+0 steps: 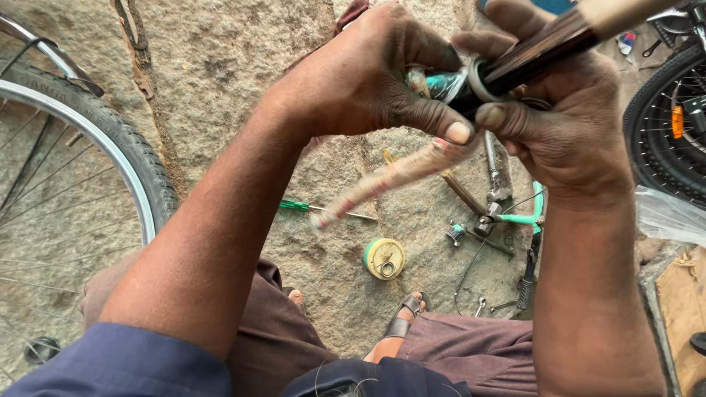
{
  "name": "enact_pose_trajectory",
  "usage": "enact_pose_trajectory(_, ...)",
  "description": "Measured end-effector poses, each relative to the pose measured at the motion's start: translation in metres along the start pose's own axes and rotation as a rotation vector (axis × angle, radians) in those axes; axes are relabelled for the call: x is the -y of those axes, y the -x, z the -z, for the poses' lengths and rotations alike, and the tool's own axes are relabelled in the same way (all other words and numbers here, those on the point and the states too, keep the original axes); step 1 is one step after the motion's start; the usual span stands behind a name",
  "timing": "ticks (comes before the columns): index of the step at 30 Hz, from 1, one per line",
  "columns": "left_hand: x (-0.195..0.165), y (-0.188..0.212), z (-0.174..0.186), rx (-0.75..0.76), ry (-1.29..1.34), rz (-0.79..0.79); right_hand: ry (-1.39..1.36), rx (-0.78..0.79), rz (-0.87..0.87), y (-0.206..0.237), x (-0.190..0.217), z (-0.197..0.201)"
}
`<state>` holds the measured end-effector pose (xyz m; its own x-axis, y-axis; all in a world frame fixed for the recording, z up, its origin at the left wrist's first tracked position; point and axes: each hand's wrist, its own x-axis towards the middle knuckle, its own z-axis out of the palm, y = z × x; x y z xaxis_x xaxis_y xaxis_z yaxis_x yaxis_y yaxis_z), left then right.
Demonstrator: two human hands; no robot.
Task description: The person sits on the ground and services a bicycle headset: they pick bearing rings from a tray, press a race onto the fork steerer by hand, scoop grease from a tin and pack it into bearing rings, then fit the fork into the frame's head tube. They handle a rag, pliers and small parts laid out on the stone floor.
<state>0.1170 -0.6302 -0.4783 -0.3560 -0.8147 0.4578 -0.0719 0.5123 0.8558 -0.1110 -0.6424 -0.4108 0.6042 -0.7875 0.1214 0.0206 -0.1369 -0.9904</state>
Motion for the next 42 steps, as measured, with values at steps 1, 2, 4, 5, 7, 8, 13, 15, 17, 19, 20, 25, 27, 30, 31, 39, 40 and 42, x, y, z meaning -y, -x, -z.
enact_pose_trajectory(1, 0.000, 0.000, -0.001, 0.004, -0.006, 0.051, 0.028, 0.035, -0.009, -0.001, 0.002, 0.001)
enact_pose_trajectory(2, -0.001, 0.000, -0.001, 0.010, -0.018, 0.100, 0.057, 0.031, -0.012, -0.001, 0.001, 0.000)
enact_pose_trajectory(4, 0.000, 0.000, -0.002, 0.015, -0.075, 0.112, 0.117, -0.015, -0.019, 0.002, -0.005, -0.001)
enact_pose_trajectory(5, 0.001, 0.000, -0.001, 0.018, -0.117, 0.081, 0.143, -0.059, -0.027, 0.005, -0.010, -0.001)
enact_pose_trajectory(7, 0.003, 0.000, -0.002, 0.027, -0.153, 0.115, 0.255, -0.067, 0.136, 0.009, -0.026, -0.003)
enact_pose_trajectory(8, 0.003, 0.001, -0.004, 0.032, -0.146, 0.181, 0.258, -0.096, 0.180, 0.012, -0.030, 0.000)
enact_pose_trajectory(13, 0.010, 0.006, -0.002, 0.098, -0.281, 0.242, -0.017, -0.227, 0.218, 0.015, -0.019, 0.050)
enact_pose_trajectory(15, 0.013, 0.005, -0.001, 0.202, -0.359, 0.459, -0.074, -0.271, 0.197, 0.027, -0.003, 0.078)
enact_pose_trajectory(17, 0.015, 0.005, -0.005, 0.228, -0.417, 0.518, -0.035, -0.351, 0.158, 0.047, 0.004, 0.098)
enact_pose_trajectory(19, 0.017, 0.006, -0.009, 0.277, -0.451, 0.579, 0.074, -0.436, 0.075, 0.071, 0.000, 0.107)
enact_pose_trajectory(20, 0.018, 0.006, -0.016, 0.315, -0.449, 0.613, 0.116, -0.470, 0.033, 0.084, -0.003, 0.108)
enact_pose_trajectory(25, 0.035, 0.013, -0.053, 0.460, -0.703, 0.401, 0.420, -0.513, -0.364, 0.135, -0.018, 0.099)
enact_pose_trajectory(27, 0.052, 0.020, -0.066, 0.483, -0.740, 0.367, 0.517, -0.478, -0.573, 0.151, -0.025, 0.095)
enact_pose_trajectory(30, 0.088, 0.026, -0.084, 0.479, -0.787, 0.378, 0.581, -0.417, -0.874, 0.164, -0.058, 0.088)
enact_pose_trajectory(31, 0.101, 0.029, -0.092, 0.478, -0.804, 0.395, 0.610, -0.360, -0.985, 0.166, -0.076, 0.084)
enact_pose_trajectory(39, 0.200, 0.079, -0.122, 0.680, -0.871, 0.713, 0.257, -0.095, -1.154, 0.202, -0.208, 0.023)
enact_pose_trajectory(40, 0.208, 0.091, -0.124, 0.717, -0.919, 0.672, 0.196, -0.096, -1.168, 0.211, -0.217, 0.017)
enact_pose_trajectory(42, 0.231, 0.099, -0.132, 0.902, -0.916, 0.726, 0.310, 0.062, -0.775, 0.223, -0.243, 0.001)
